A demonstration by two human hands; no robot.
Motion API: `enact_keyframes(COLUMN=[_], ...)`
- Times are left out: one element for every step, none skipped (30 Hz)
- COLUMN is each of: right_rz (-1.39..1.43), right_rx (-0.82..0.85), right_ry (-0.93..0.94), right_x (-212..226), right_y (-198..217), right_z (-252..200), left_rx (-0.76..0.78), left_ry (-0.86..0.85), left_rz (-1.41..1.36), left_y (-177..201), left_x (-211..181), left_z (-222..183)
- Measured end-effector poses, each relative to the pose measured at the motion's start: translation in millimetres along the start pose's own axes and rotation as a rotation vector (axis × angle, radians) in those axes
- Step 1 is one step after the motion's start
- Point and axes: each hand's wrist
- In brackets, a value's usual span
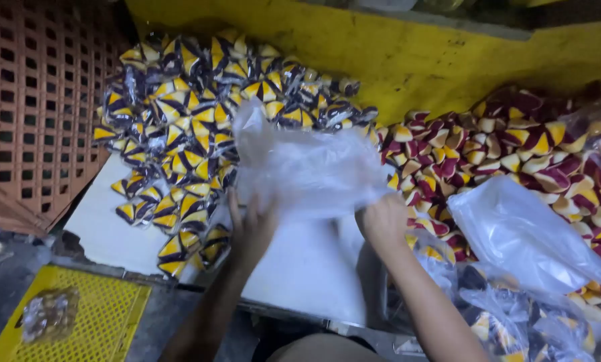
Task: The person packs small individually wrapped snacks into larger plastic bags by hand.
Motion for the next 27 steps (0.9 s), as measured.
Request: enact_keyframes(right_rz=[0.005,0.177,0.343,0.343,0.42,0.496,0.496,0.344,0.189,0.19,0.195,0.195,0.188,0.334,0.486,0.487,0.447,0.405,0.41,0.428,0.446,0.454,0.576,0.699,0.695,0.824,0.95], right_rx=[0.006,0.138,0.25,0.237,0.1,-0.039,-0.024,0.145,0.305,0.315,0.183,0.051,0.05,0.02,-0.001,0.007,0.08,0.153,0.154,0.3,0.443,0.441,0.473,0.505,0.512,0.578,0.633], right_ry=[-0.001,-0.032,-0.075,-0.086,-0.046,-0.007,-0.014,-0.193,-0.361,-0.359,-0.241,-0.124,-0.135,-0.022,0.092,0.081,-0.029,-0.139,-0.142,-0.239,-0.337,-0.341,-0.36,-0.38,-0.386,-0.47,-0.558], right_x=[14.3,27.8,38.8,34.9,32.5,31.2,33.7,37.1,42.4,55.7,65.0,73.8,91.7,110.0,132.7,138.1,142.0,145.9,128.5,111.2,94.6,94.4,92.6,90.0,102.5,114.0,122.0], right_y=[36.3,73.4,109.0,83.0,58.1,32.3,4.9,-22.6,-50.6,-41.6,-35.3,-29.0,-27.5,-27.2,-25.6,-54.0,-83.3,-112.5,-113.6,-114.9,-117.1,-94.4,-69.8,-45.4,-32.1,-18.4,-5.8], right_z=[-4.0,-6.8,0.0,-12.2,-30.2,-49.0,-50.9,-54.3,-55.3,-69.1,-71.2,-73.1,-63.6,-54.1,-49.1,-42.6,-32.4,-22.0,-26.2,-30.4,-32.7,-38.8,-51.0,-62.9,-68.1,-73.5,-76.9], left_rx=[0.006,0.207,0.385,0.37,0.244,0.115,0.128,0.183,0.235,0.246,0.454,0.664,0.658,0.655,0.664,0.672,0.643,0.604,0.61,0.692,0.769,0.772,0.885,0.994,1.001,1.024,1.037], left_ry=[-0.004,0.171,0.343,0.336,0.48,0.619,0.617,0.54,0.467,0.468,0.44,0.406,0.397,0.396,0.394,0.385,0.456,0.524,0.521,0.639,0.75,0.744,0.699,0.652,0.65,0.639,0.622], left_rz=[-0.002,0.059,0.123,0.123,-0.076,-0.277,-0.287,-0.372,-0.449,-0.451,-0.503,-0.549,-0.557,-0.675,-0.793,-0.8,-1.084,-1.368,-1.367,-1.253,-1.13,-1.124,-1.032,-0.937,-0.944,-1.007,-1.075], left_y=[5.2,10.3,5.6,11.6,22.8,33.7,18.7,4.3,-10.0,5.8,9.7,13.5,10.8,7.4,9.5,24.2,36.3,48.4,41.3,34.3,25.6,20.6,21.9,22.4,21.4,21.2,17.5], left_x=[-5.3,-10.1,-11.0,-8.0,-7.7,-7.5,-7.7,-8.2,-6.4,-16.0,-22.3,-28.8,-38.3,-48.0,-56.1,-59.3,-61.6,-63.4,-51.1,-38.4,-24.1,-2.9,13.8,30.0,21.6,12.3,0.9], left_z=[-2.1,-3.2,3.2,6.5,5.1,2.2,-9.7,-22.9,-37.1,-50.8,-55.3,-59.5,-73.6,-88.8,-108.6,-111.3,-111.6,-111.8,-131.2,-150.4,-169.0,-147.5,-128.0,-108.1,-114.2,-119.4,-121.9])
Point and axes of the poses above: each hand's wrist, its own z-axis towards the middle knuckle, its own y-axis out of the back of the hand, x = y × z
